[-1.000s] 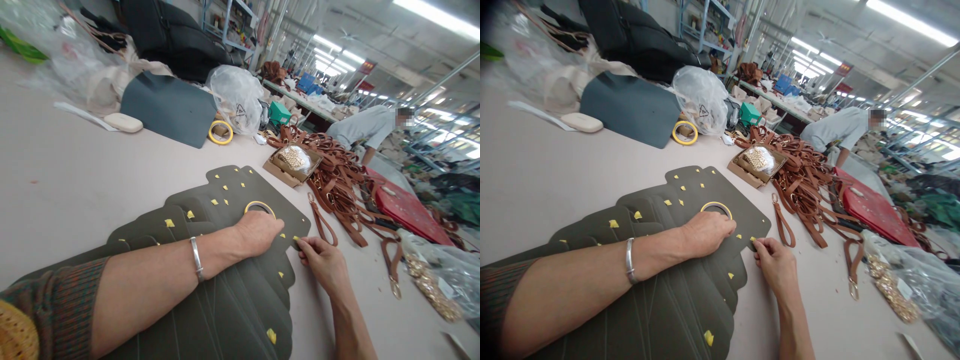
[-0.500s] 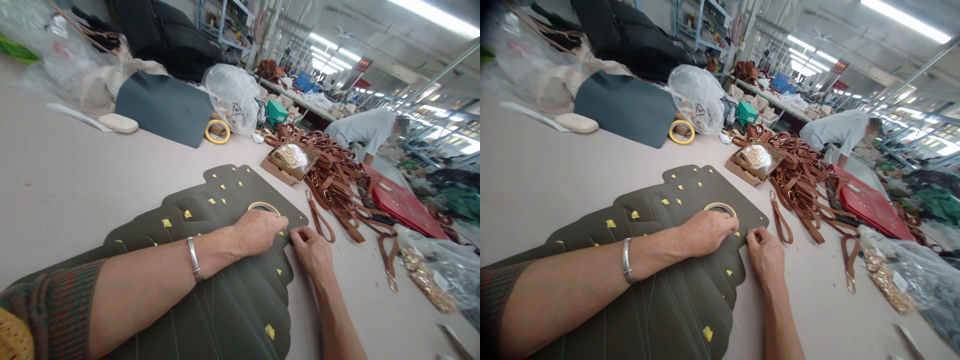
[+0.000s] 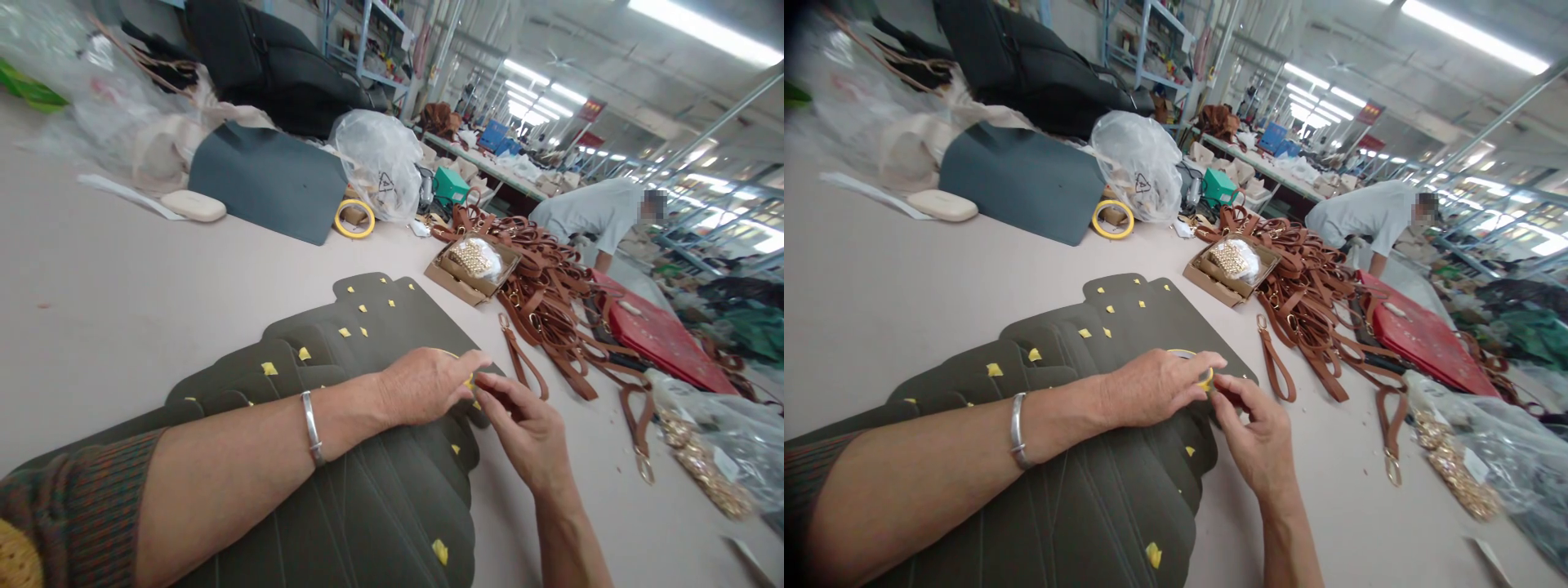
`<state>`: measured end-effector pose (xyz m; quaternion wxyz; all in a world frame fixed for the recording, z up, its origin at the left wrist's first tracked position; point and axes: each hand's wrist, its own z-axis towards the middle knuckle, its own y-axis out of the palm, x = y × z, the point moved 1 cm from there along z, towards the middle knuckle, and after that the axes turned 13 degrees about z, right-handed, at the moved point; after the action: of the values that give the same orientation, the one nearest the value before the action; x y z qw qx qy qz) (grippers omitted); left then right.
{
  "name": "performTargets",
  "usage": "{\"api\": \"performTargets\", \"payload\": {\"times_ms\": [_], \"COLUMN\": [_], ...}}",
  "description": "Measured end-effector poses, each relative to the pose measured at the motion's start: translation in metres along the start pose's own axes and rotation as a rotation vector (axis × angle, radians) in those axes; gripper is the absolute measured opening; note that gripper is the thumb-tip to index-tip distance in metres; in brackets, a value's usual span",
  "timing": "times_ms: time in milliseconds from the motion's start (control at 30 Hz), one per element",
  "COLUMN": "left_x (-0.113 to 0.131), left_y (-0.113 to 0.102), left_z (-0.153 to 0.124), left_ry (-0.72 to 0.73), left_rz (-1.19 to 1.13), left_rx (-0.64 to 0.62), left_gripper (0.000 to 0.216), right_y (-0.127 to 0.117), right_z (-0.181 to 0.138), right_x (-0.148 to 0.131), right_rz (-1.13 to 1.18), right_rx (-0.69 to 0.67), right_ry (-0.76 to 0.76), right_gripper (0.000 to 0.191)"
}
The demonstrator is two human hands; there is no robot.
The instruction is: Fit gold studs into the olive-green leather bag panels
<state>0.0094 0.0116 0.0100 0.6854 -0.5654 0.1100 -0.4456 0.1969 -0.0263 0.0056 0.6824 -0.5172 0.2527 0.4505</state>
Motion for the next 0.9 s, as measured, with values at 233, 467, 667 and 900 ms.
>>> {"api": "performTargets", "payload": {"times_ms": [233, 467, 667, 900], "left_x": [0.000, -0.002, 0.004, -0.002], "left_y": [0.000, -0.002, -0.010, -0.002], "left_z": [0.000, 0.001, -0.001, 0.001], "left_ry": [-0.030, -0.076, -0.024, -0.112], "left_rz": [0.055, 0.094, 0.122, 0.226], "left_rx": [-0.029, -0.067, 0.075, -0.103], "left_gripper": [0.028, 0.008, 0.010, 0.012], "right_y": [0.015, 0.025, 0.021, -0.030], "right_z": [0.001, -0.002, 0.009, 0.015], "right_x": [-0.006, -0.013, -0.004, 0.053], "right_rz": [-0.175, -0.291, 0.261, 0.475], "right_rx": [0.041, 0.140, 0.287, 0.477], "right_ry": [-0.183, -0.195, 0.355, 0.563], "right_gripper": [0.011, 0.011, 0.020, 0.039]}}
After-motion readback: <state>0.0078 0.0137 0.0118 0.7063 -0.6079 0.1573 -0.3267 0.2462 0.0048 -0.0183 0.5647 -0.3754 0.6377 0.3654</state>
